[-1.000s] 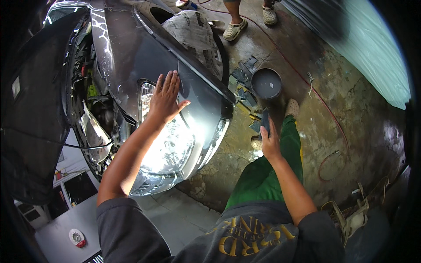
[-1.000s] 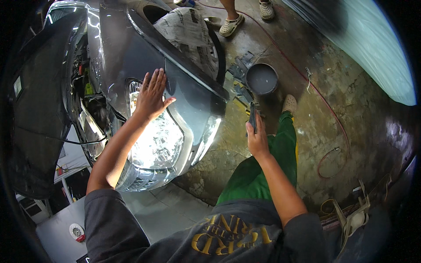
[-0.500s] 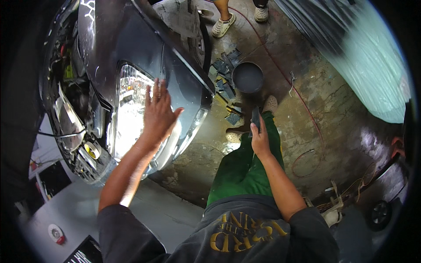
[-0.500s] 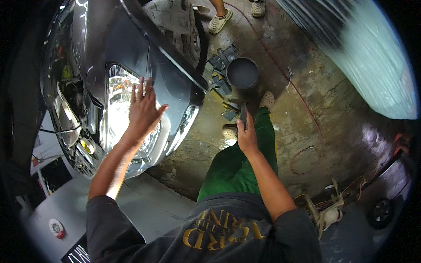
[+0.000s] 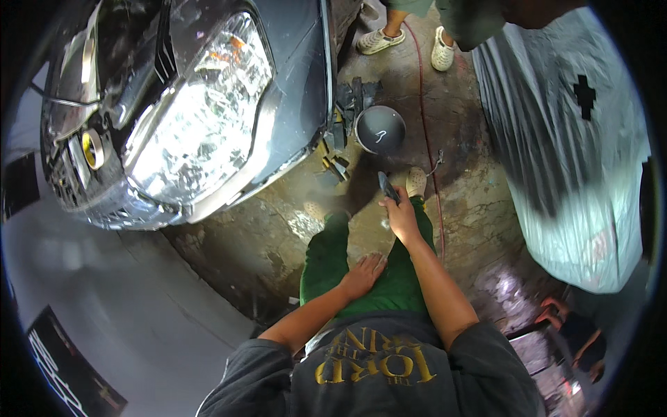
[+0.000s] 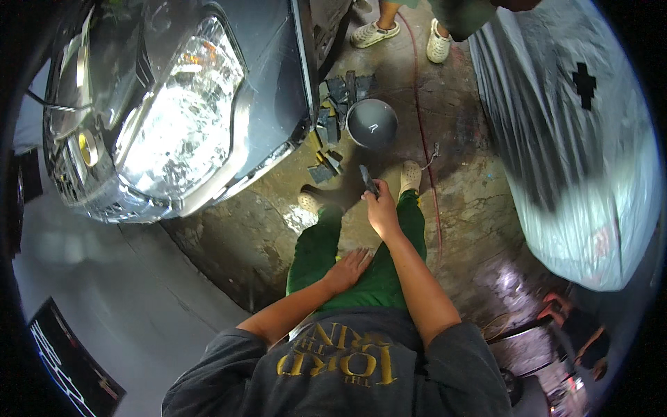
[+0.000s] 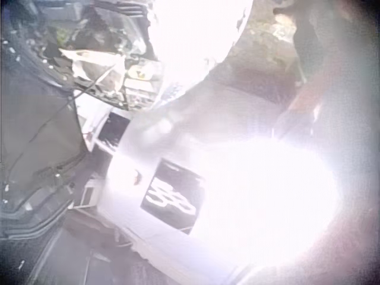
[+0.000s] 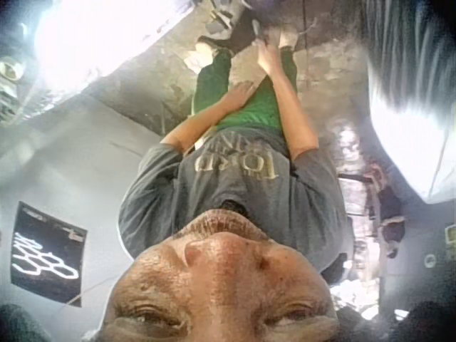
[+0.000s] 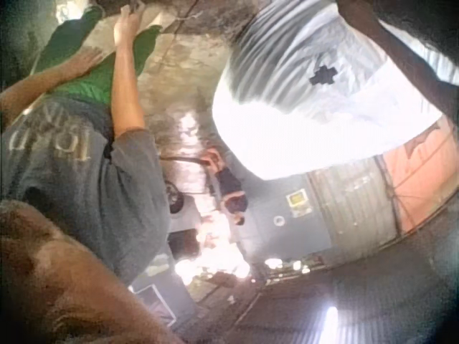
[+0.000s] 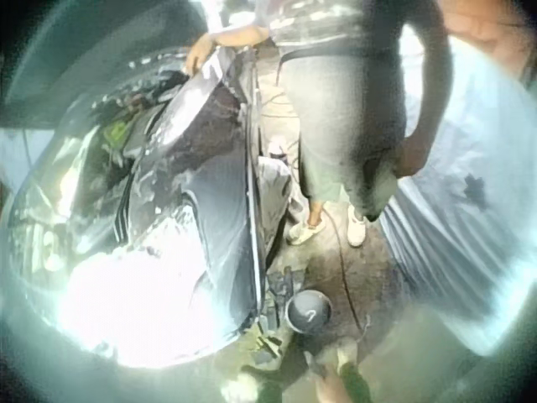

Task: The person sands the front fender of a dark-colored car using a sanding block and water. They repeatedly wet the sanding block in a bucket and rub the fender surface, occasionally touching the area with their hand.

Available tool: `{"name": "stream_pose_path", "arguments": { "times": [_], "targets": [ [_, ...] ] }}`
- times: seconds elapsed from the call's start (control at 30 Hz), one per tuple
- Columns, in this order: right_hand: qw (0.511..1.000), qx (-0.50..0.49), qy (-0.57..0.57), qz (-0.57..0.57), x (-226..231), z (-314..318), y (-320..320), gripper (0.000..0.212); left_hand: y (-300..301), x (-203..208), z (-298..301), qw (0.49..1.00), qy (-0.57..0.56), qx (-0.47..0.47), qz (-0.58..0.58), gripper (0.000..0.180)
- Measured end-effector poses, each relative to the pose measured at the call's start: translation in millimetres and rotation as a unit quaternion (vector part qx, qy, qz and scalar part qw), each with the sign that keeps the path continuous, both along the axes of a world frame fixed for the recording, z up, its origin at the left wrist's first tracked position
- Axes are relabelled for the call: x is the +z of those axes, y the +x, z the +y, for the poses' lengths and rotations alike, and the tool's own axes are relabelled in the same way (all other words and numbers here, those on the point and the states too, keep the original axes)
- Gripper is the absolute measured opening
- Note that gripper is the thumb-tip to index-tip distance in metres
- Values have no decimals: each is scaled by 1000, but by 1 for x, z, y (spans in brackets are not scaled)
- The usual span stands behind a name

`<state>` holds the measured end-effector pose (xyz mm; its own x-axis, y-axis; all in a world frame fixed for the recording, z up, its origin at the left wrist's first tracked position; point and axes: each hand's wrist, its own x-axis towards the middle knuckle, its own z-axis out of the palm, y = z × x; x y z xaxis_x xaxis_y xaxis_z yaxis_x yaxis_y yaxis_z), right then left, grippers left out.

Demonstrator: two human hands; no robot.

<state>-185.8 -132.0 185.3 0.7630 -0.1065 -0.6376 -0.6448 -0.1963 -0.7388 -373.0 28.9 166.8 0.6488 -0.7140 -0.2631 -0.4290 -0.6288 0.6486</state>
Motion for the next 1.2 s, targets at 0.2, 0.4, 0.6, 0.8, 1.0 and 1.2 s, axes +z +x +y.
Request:
{"name": "stream_pose_path", "arguments": {
  "times": [0.2, 0.4, 0.6, 0.8, 1.0, 1.2],
  "targets": [
    [988, 116, -73, 70, -25, -46, 27, 32, -32, 59, -90, 999, -10, 41, -33, 69],
    [978, -2, 122, 169, -100, -83, 28, 40, -43, 49, -180, 996, 17, 62, -70, 71],
    [955, -18, 195, 221, -209, -56, 54, 50, -17, -8, -208, 984, 10, 132, 117, 75],
    [970, 126, -113, -172, -397, -36, 131, 70, 34, -238, -183, 928, 33, 330, 171, 71],
    [813, 511, -255, -113, -464, -34, 140, 65, 124, -406, -108, 933, 182, 298, 93, 42],
    [738, 565, -341, -140, -463, -36, 137, 31, 179, -436, -77, 927, 158, 315, 130, 28]
  ]
}}
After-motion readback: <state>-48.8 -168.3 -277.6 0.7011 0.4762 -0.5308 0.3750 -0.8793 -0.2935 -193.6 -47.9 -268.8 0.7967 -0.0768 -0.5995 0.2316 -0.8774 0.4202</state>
